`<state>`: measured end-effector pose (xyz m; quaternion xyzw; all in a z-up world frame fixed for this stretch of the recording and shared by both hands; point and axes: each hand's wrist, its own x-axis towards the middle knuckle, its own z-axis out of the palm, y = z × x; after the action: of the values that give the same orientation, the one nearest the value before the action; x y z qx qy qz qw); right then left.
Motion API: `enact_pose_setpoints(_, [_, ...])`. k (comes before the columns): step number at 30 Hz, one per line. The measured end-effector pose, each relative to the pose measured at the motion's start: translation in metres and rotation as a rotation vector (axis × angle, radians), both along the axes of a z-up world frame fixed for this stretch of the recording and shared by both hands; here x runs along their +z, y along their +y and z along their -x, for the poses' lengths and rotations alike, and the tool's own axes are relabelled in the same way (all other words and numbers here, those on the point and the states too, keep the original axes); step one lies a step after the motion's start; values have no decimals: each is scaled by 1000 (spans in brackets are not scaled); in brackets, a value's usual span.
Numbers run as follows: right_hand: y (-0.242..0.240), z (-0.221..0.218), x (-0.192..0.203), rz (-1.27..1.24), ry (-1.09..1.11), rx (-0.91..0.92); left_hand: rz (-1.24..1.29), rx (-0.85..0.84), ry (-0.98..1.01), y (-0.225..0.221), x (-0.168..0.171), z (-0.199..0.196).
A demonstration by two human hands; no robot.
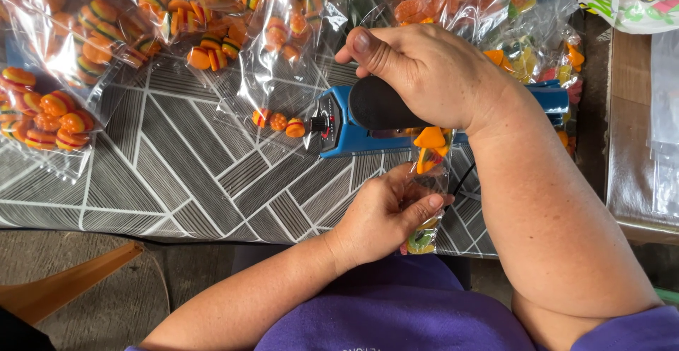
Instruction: Sealing small plastic bags filled with orange candies using a manual heat sealer.
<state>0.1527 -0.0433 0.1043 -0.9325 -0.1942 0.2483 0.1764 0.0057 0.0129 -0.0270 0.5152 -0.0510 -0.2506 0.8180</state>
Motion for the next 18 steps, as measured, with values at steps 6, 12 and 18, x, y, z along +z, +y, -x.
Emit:
enact_pose_setpoints(6, [2, 1, 4, 1, 30, -18, 34, -12, -11, 1, -4, 1])
enact_pose_setpoints(12, [-3, 2, -1, -46, -25, 6, 118, -1, 30, -3, -11, 4])
enact_pose_setpoints(18, [-14, 9, 0, -175, -168, 48, 100, 11, 7, 0, -8, 6])
